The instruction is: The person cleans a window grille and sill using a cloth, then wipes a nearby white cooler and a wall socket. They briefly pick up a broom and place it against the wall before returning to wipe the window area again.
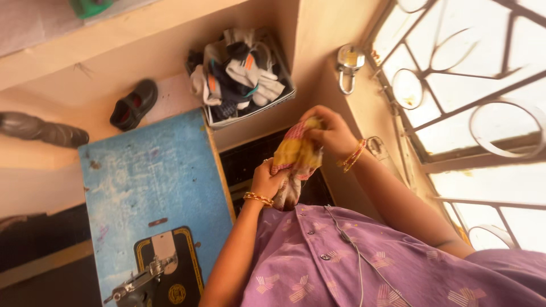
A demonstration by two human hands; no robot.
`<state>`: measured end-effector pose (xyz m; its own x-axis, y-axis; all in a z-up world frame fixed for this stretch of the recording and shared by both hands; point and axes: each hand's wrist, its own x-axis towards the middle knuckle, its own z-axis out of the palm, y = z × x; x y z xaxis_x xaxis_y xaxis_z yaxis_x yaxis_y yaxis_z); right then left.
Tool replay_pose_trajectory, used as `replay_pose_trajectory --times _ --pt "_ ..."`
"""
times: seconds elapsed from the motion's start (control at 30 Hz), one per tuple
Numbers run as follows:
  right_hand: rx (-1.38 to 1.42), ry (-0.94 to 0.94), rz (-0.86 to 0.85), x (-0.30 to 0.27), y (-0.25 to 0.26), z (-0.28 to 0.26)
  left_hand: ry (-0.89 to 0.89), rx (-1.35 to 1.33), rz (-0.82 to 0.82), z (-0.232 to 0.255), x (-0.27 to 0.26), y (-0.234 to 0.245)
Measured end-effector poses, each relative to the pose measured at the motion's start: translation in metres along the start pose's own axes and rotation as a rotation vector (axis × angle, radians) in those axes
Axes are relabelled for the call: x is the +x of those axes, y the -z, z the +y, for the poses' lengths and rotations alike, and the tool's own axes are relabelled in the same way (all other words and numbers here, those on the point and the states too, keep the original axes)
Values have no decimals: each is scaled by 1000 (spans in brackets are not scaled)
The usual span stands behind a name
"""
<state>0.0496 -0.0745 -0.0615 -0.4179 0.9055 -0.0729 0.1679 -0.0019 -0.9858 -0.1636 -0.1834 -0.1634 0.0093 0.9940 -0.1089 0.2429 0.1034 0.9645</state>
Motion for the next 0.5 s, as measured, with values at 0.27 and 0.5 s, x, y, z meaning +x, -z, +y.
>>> replay_pose_trajectory --times 0.27,0.5 --pt "90 68 -114 -47 33 12 -56 -338 -290 70 45 -39" --pt "-115 -176 355 -35 37 77 -266 566 -278 95 123 -26"
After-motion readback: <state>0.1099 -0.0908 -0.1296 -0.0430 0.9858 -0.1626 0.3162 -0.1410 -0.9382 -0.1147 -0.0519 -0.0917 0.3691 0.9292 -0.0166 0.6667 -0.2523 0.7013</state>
